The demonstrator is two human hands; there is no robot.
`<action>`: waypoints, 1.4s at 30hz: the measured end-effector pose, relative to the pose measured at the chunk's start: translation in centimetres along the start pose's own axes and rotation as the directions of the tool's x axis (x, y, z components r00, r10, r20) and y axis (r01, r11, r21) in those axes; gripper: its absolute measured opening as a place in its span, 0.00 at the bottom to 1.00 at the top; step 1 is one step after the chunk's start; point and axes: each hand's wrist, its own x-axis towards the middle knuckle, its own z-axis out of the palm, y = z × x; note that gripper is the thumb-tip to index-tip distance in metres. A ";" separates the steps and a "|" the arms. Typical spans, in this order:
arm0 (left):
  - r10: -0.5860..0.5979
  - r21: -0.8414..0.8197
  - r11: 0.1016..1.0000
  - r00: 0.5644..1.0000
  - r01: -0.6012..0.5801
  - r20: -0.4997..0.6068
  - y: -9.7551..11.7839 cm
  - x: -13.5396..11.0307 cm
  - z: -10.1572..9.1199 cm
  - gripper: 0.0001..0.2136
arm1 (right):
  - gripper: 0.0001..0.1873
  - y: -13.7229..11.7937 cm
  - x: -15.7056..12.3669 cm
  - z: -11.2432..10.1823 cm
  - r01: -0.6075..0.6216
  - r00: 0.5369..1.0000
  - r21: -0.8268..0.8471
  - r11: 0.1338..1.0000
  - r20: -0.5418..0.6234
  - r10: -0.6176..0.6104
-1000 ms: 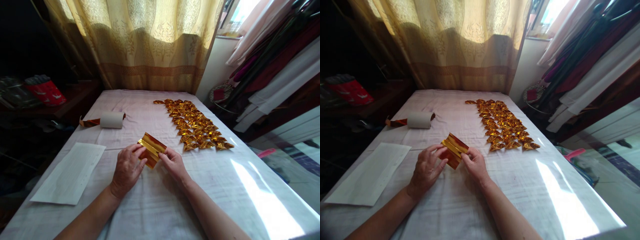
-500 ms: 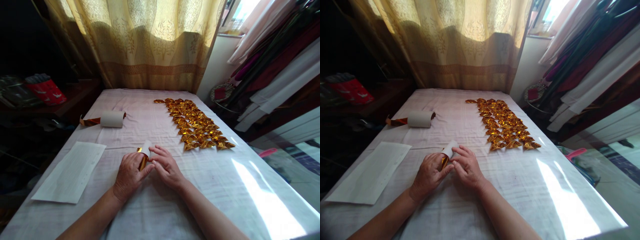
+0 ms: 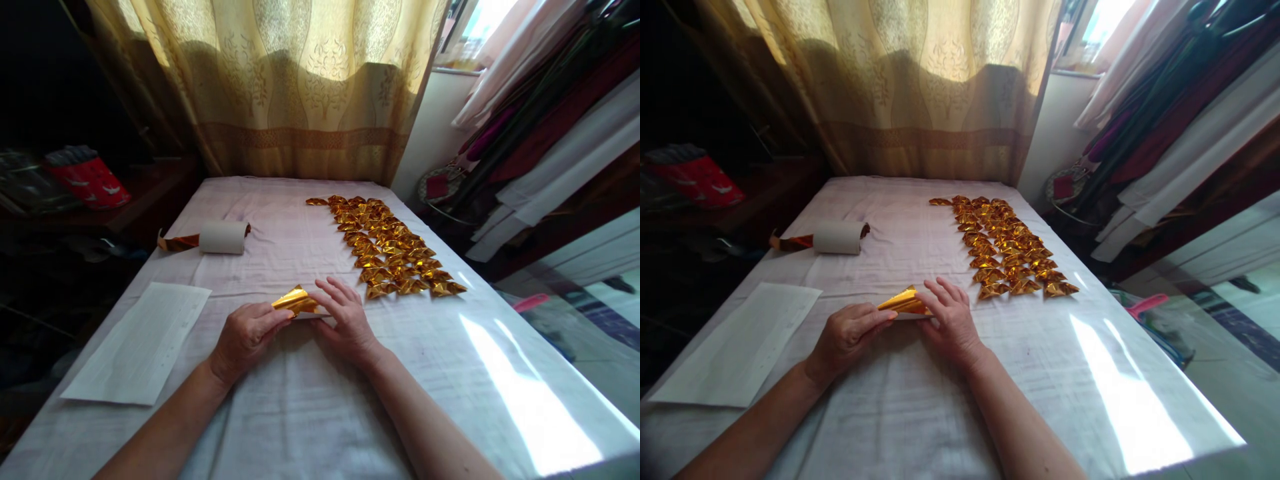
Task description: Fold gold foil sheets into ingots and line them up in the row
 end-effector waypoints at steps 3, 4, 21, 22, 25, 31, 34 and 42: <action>0.033 -0.010 0.999 0.999 -0.033 0.005 -0.3 -0.3 0.1 0.11 | 0.13 -0.1 -0.1 -0.4 0.084 0.996 -0.052 0.995 0.031 -0.082; 0.033 -0.021 0.999 0.999 -0.033 -0.007 -0.4 -0.3 0.2 0.11 | 0.12 -0.3 0.0 -0.6 0.106 0.994 -0.061 0.992 0.023 -0.105; -0.208 0.101 0.976 0.968 0.195 0.139 0.7 -0.3 0.7 0.04 | 0.08 -1.4 -0.3 -1.2 0.094 0.966 -0.004 0.996 0.243 -0.090; -0.219 0.106 0.973 0.967 0.206 0.129 0.7 -0.3 0.8 0.04 | 0.08 -1.1 -0.3 -1.3 0.080 0.969 0.018 0.997 0.233 -0.082; -0.248 0.102 0.966 0.962 0.237 0.114 0.5 -0.3 1.0 0.03 | 0.07 -0.1 -0.4 -1.5 0.030 0.978 0.075 0.997 0.205 -0.045; -0.319 0.077 0.947 0.942 0.312 0.110 0.2 -0.3 1.7 0.06 | 0.06 1.0 -0.7 -0.8 -0.128 0.986 0.066 0.990 0.116 0.119; -0.330 0.078 0.943 0.938 0.323 0.104 0.3 -0.3 1.9 0.06 | 0.10 0.9 -0.7 -0.2 -0.170 0.983 -0.005 0.985 0.073 0.170; -0.388 0.116 0.919 0.919 0.378 0.077 0.7 0.1 2.4 0.10 | 0.11 0.0 -0.6 0.1 -0.219 0.973 -0.081 0.972 0.061 0.225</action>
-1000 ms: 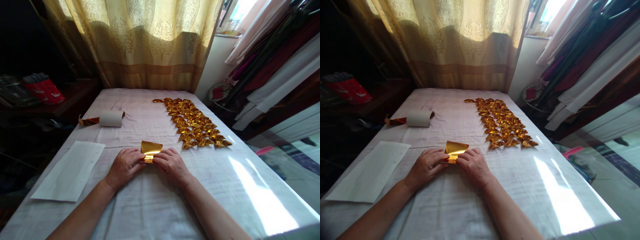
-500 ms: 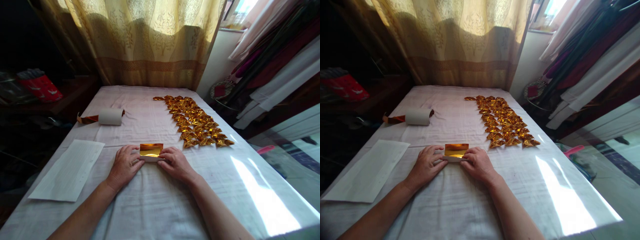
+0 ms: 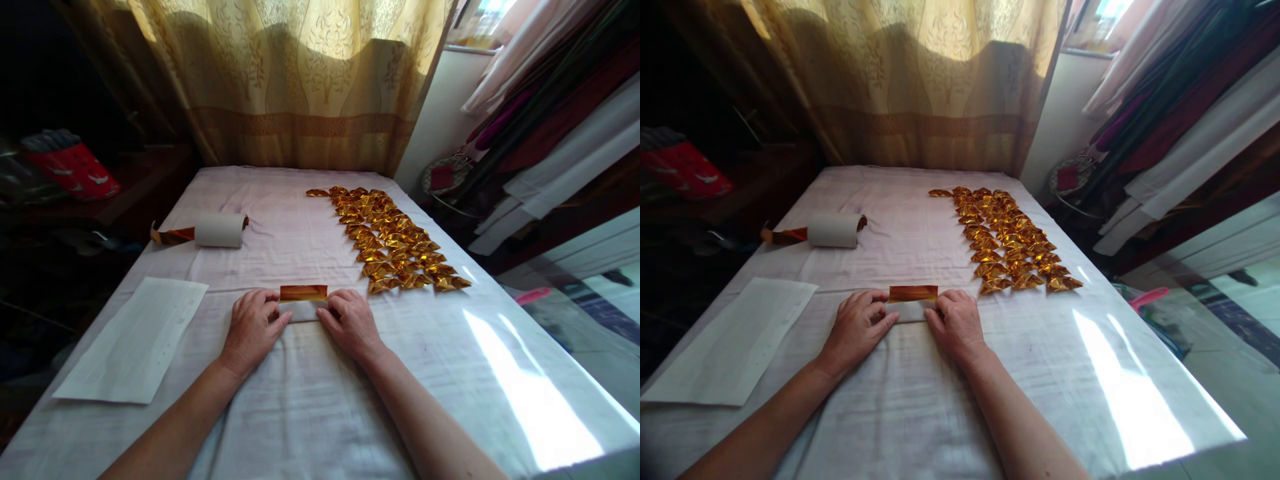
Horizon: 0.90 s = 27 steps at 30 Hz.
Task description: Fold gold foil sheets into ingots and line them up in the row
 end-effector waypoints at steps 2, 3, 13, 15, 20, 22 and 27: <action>-0.012 0.013 1.000 1.000 0.012 0.004 0.1 0.1 0.1 0.10 | 0.11 -0.2 0.0 0.0 -0.009 1.000 -0.018 1.000 -0.004 0.009; -0.017 0.019 1.000 1.000 0.017 0.005 0.2 0.2 0.1 0.10 | 0.11 -0.3 0.0 0.0 -0.012 1.000 -0.024 1.000 -0.005 0.012; -0.013 0.064 0.998 1.000 0.012 0.013 0.5 0.0 0.2 0.10 | 0.08 -0.3 -0.3 0.3 -0.053 0.998 -0.019 0.998 0.012 0.053; -0.018 0.070 0.997 1.000 0.017 0.013 0.4 -0.1 0.3 0.09 | 0.03 -0.2 -0.3 0.5 -0.070 0.998 0.007 0.998 -0.008 0.070; -0.058 0.076 0.995 0.998 0.059 -0.011 0.4 -0.2 0.4 0.10 | 0.08 -0.2 -0.5 0.6 -0.041 0.999 0.043 0.998 -0.023 0.042; -0.043 0.079 0.996 0.999 0.042 0.015 0.5 -0.2 0.3 0.08 | 0.03 -0.4 -0.5 0.5 -0.032 0.999 0.031 0.999 -0.001 0.032; -0.033 0.089 0.996 0.997 0.026 0.076 0.9 -0.1 0.1 0.01 | 0.01 -1.9 -0.1 0.2 -0.085 0.996 -0.061 0.994 0.003 0.085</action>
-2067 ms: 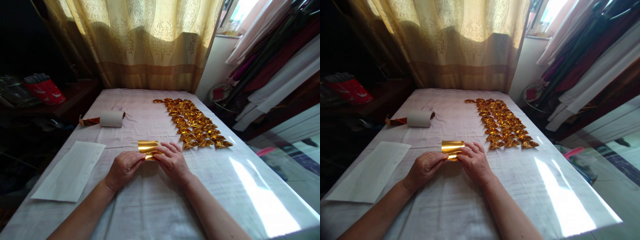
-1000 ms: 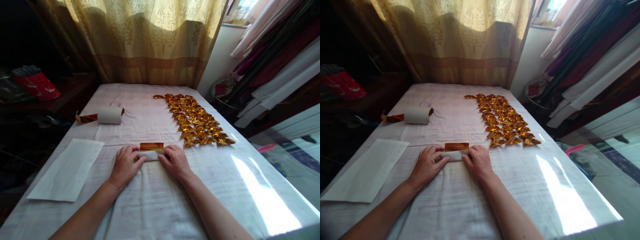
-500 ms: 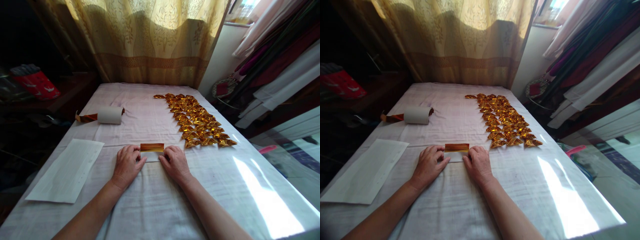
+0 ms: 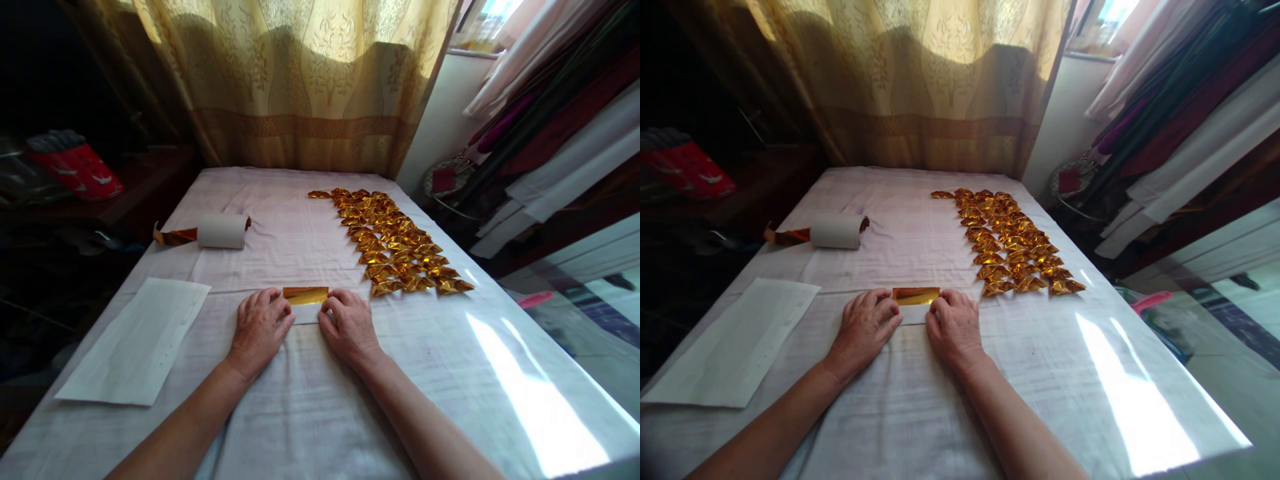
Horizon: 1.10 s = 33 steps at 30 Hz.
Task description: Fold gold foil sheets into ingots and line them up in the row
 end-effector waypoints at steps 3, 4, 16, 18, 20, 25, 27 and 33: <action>0.009 -0.006 1.000 1.000 -0.009 -0.002 0.2 0.1 -0.1 0.02 | 0.08 -1.2 0.3 0.1 -0.046 0.999 -0.084 0.995 -0.009 0.045; 0.012 -0.007 1.000 1.000 -0.012 -0.004 0.3 0.1 -0.1 0.04 | 0.10 -1.5 0.4 0.2 -0.057 0.998 -0.103 0.993 -0.013 0.056; 0.003 -0.004 1.000 1.000 -0.003 0.019 0.2 0.2 -0.1 0.05 | 0.06 0.5 -0.3 -0.1 -0.033 0.999 -0.050 0.998 0.018 0.034; -0.004 0.009 1.000 1.000 0.003 0.028 0.2 0.2 -0.1 0.05 | 0.05 1.1 -0.5 -0.5 -0.038 0.999 -0.042 0.998 0.023 0.039; -0.012 0.031 0.999 1.000 0.011 0.029 0.5 0.4 -0.1 0.05 | 0.04 1.5 -0.6 -0.6 -0.040 0.999 -0.035 0.999 0.023 0.041; -0.049 0.113 0.993 0.999 0.046 0.022 1.6 0.9 0.1 0.13 | 0.04 1.4 -0.7 -0.5 -0.041 0.999 -0.044 0.998 -0.003 0.041; -0.047 0.111 0.993 0.999 0.045 0.018 1.5 0.9 0.2 0.13 | 0.04 1.4 -0.7 -0.4 -0.033 0.999 -0.037 0.999 -0.011 0.033; -0.010 -0.026 1.000 0.999 0.012 0.052 -0.9 0.4 0.1 0.05 | 0.04 2.0 -0.7 -0.2 -0.018 1.000 -0.009 1.000 -0.019 0.018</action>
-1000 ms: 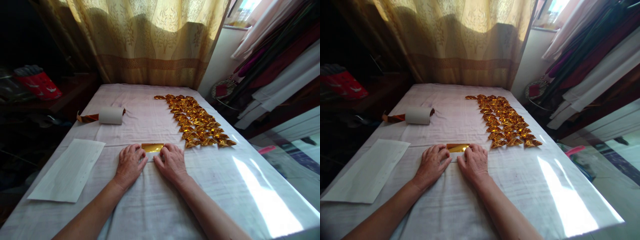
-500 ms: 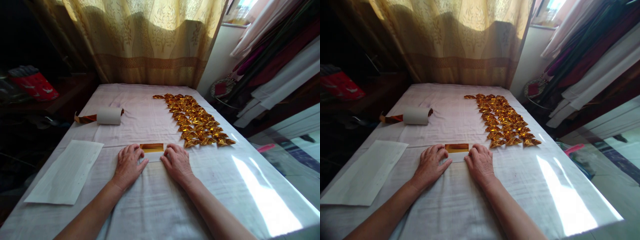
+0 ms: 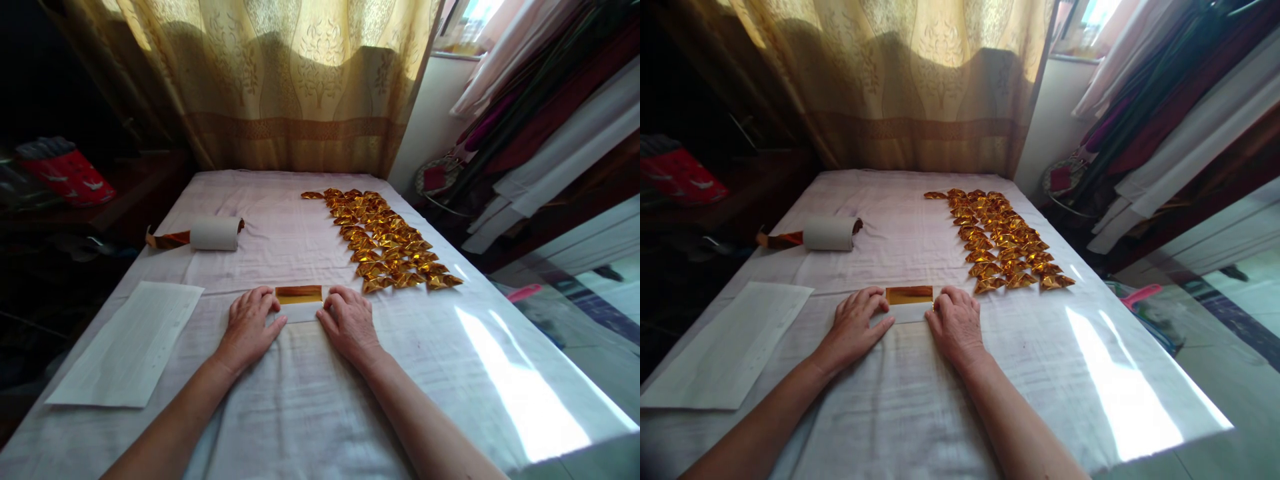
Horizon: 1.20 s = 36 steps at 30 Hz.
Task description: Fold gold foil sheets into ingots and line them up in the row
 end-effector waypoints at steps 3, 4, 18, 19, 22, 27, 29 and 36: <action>0.015 -0.033 0.999 1.000 -0.015 -0.007 -1.0 -0.1 -0.2 0.12 | 0.07 0.2 0.0 0.2 0.014 1.000 0.002 1.000 -0.022 -0.014; 0.030 -0.036 0.999 1.000 -0.030 -0.004 -1.2 -0.1 -0.3 0.15 | 0.10 0.3 0.0 0.3 0.020 0.999 0.004 1.000 -0.030 -0.020; 0.071 -0.084 0.994 0.996 -0.076 -0.058 -0.9 -0.4 -0.4 0.06 | 0.17 0.4 -0.2 0.1 0.083 0.995 0.087 0.993 -0.064 -0.078; 0.084 -0.079 0.993 0.994 -0.089 -0.070 -0.9 -0.4 -0.4 0.05 | 0.16 0.5 -0.1 0.1 0.091 0.994 0.091 0.992 -0.069 -0.085; 0.142 -0.073 0.986 0.983 -0.151 -0.115 -1.1 -0.3 -0.5 0.02 | 0.13 0.7 -0.1 0.3 0.129 0.988 0.087 0.988 -0.094 -0.121; 0.280 -0.155 0.939 0.944 -0.307 -0.174 -1.1 -0.3 -0.8 0.07 | 0.09 0.9 0.2 0.1 0.221 0.963 0.117 0.968 -0.183 -0.198; 0.266 -0.207 0.928 0.941 -0.309 -0.211 -0.8 -0.4 -1.1 0.08 | 0.05 0.7 0.3 -0.3 0.261 0.947 0.166 0.951 -0.232 -0.220; -0.092 -0.619 0.785 0.991 0.014 -0.094 0.8 -0.9 -1.5 0.10 | 0.06 -1.2 -0.1 -1.3 0.236 0.950 0.409 0.882 -0.286 -0.122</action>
